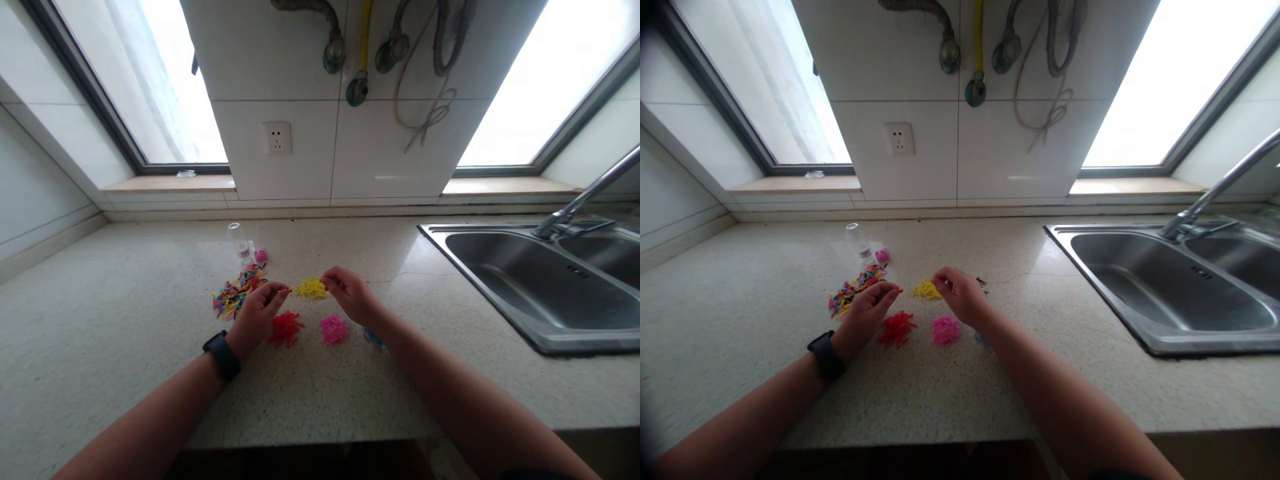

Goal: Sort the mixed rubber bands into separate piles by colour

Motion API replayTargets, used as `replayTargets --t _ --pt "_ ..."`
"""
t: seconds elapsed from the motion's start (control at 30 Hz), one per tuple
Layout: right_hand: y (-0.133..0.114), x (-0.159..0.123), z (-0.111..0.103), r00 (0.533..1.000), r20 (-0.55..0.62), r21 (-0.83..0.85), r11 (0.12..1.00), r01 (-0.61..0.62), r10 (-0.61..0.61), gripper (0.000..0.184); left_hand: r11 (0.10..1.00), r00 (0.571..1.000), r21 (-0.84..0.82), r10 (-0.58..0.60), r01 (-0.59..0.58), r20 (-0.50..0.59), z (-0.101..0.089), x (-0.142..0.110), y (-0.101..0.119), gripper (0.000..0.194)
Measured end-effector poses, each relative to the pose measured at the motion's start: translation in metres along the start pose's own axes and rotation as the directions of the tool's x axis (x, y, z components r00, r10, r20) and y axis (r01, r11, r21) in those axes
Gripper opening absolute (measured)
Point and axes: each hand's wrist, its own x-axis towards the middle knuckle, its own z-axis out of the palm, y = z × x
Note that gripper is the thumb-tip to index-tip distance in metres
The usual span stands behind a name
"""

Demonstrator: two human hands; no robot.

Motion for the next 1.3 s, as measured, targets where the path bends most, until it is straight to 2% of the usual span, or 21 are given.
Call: replayTargets --t 0.13,0.27,0.53,0.77,1.0,1.3 --pt "0.002 0.001 -0.005 0.999 0.03 -0.257 0.966 -0.012 0.02 0.014 1.0 1.0 0.018 0.003 -0.003 -0.001 0.0 0.0 -0.001 0.03" --pt "0.002 0.002 -0.007 0.994 0.088 -0.36 0.932 -0.034 0.07 0.013 1.0 1.0 0.011 -0.003 0.003 -0.003 -0.001 0.0 -0.001 0.029" --pt "-0.009 0.006 -0.005 0.97 0.232 -0.572 0.817 0.072 0.077 0.017 1.0 1.0 0.015 -0.012 0.012 -0.006 -0.001 0.001 0.004 0.03" --pt "-0.007 0.008 -0.005 0.963 0.255 -0.619 0.78 0.09 0.092 0.022 0.999 0.999 0.045 -0.023 0.021 0.037 0.0 0.001 0.005 0.032" --pt "-0.005 0.007 -0.014 0.982 0.182 -0.603 0.794 0.075 0.046 0.026 0.998 0.998 0.045 -0.037 0.035 0.045 -0.001 0.001 0.005 0.034" --pt "-0.005 0.006 -0.016 0.986 0.157 -0.596 0.801 0.056 0.047 0.029 0.998 0.998 0.047 -0.048 0.046 0.028 -0.001 0.001 0.006 0.033"
